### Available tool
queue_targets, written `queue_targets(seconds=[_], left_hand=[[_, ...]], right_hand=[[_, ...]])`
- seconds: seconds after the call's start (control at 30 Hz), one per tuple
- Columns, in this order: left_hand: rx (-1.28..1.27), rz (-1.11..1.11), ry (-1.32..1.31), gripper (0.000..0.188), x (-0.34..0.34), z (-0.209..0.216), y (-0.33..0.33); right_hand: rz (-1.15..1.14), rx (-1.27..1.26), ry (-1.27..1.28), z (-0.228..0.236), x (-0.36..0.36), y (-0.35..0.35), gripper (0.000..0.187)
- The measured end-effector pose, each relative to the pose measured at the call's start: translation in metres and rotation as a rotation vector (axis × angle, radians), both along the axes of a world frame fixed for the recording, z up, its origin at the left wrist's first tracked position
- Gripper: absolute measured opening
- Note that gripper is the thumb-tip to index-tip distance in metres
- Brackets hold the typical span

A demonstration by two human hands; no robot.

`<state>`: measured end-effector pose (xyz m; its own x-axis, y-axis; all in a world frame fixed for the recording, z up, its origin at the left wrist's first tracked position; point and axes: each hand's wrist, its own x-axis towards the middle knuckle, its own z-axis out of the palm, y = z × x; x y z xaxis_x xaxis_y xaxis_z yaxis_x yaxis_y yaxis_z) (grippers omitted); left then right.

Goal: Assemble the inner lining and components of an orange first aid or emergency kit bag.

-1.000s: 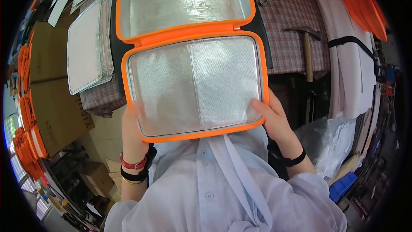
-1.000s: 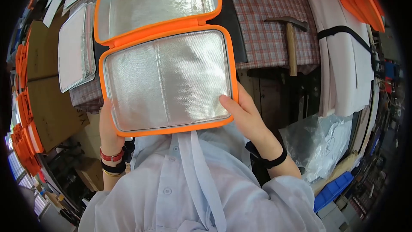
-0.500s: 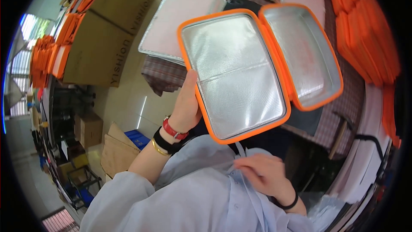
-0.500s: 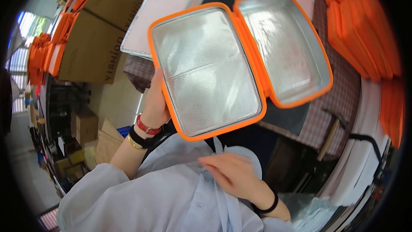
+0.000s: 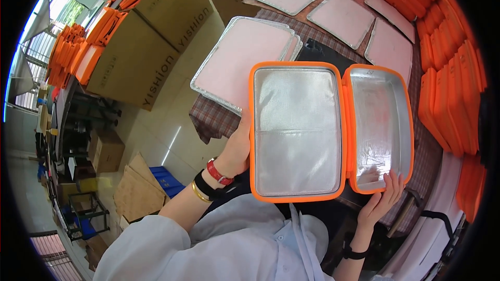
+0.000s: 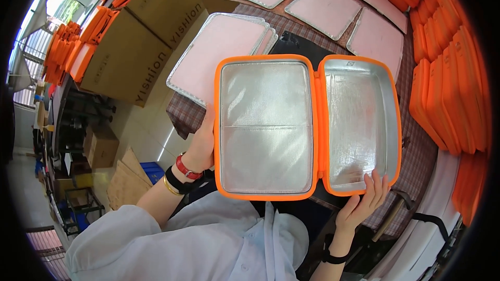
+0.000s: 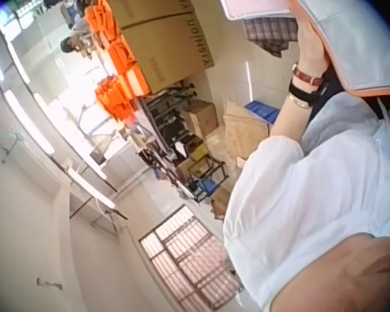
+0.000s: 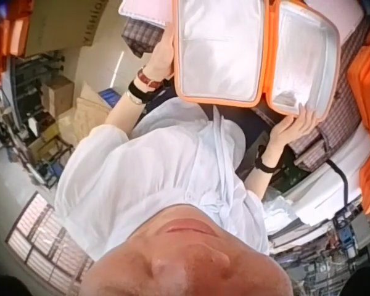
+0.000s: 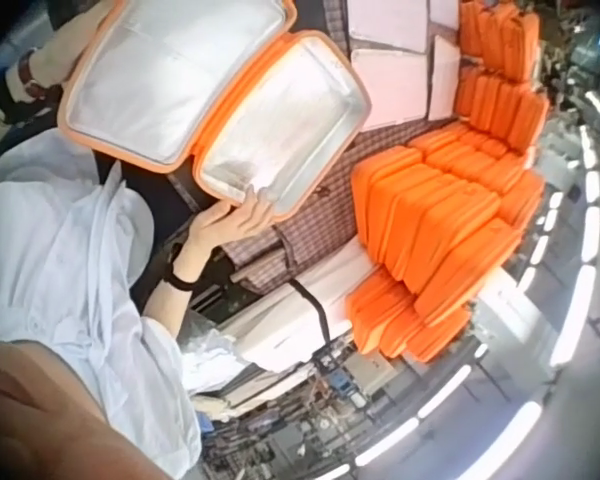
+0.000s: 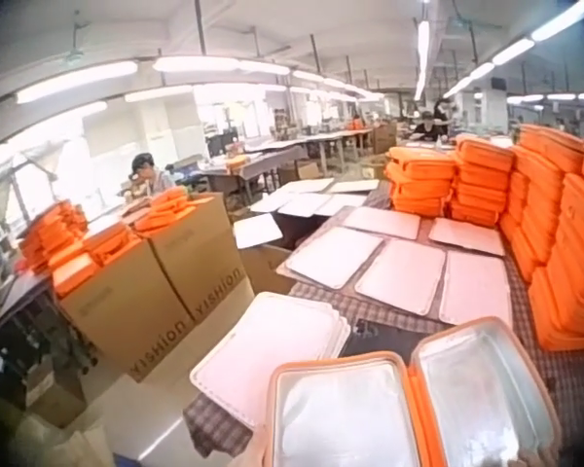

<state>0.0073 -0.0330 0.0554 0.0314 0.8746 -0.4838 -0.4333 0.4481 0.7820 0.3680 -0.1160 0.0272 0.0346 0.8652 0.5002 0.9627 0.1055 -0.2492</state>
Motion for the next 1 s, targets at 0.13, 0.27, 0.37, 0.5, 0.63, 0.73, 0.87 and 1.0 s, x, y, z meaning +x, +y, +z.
queue_targets(seconds=[0.13,0.27,0.37,0.5,0.63,0.73,0.87,1.0], left_hand=[[0.031,-0.008,-0.054,0.061,-0.003,0.004,0.001],[0.1,-0.008,-0.037,0.058,-0.006,0.007,0.005],[0.143,-0.013,-0.062,0.048,-0.007,0.01,-0.007],[0.104,0.095,-0.328,0.057,0.029,0.019,-0.011],[0.001,0.118,-0.517,0.057,0.061,0.049,-0.039],[0.1,-0.101,-0.424,0.066,0.08,0.046,-0.071],[0.407,-0.488,-0.348,0.062,0.07,0.029,-0.085],[0.063,-0.198,-0.44,0.057,0.034,-0.008,-0.034]], right_hand=[[0.001,0.01,0.038,0.0,-0.001,0.003,0.045],[0.021,0.017,0.064,-0.001,-0.004,0.007,0.044],[0.003,0.107,0.096,0.006,-0.007,-0.002,0.044],[0.134,0.312,0.302,0.01,-0.034,-0.039,0.03],[0.505,-0.325,0.936,0.019,-0.06,-0.062,0.049],[-0.012,-0.228,1.679,0.005,-0.081,-0.066,0.059],[-0.251,-0.3,2.002,0.04,-0.038,-0.058,0.05],[-0.243,-0.388,1.983,0.087,-0.028,-0.082,0.058]])
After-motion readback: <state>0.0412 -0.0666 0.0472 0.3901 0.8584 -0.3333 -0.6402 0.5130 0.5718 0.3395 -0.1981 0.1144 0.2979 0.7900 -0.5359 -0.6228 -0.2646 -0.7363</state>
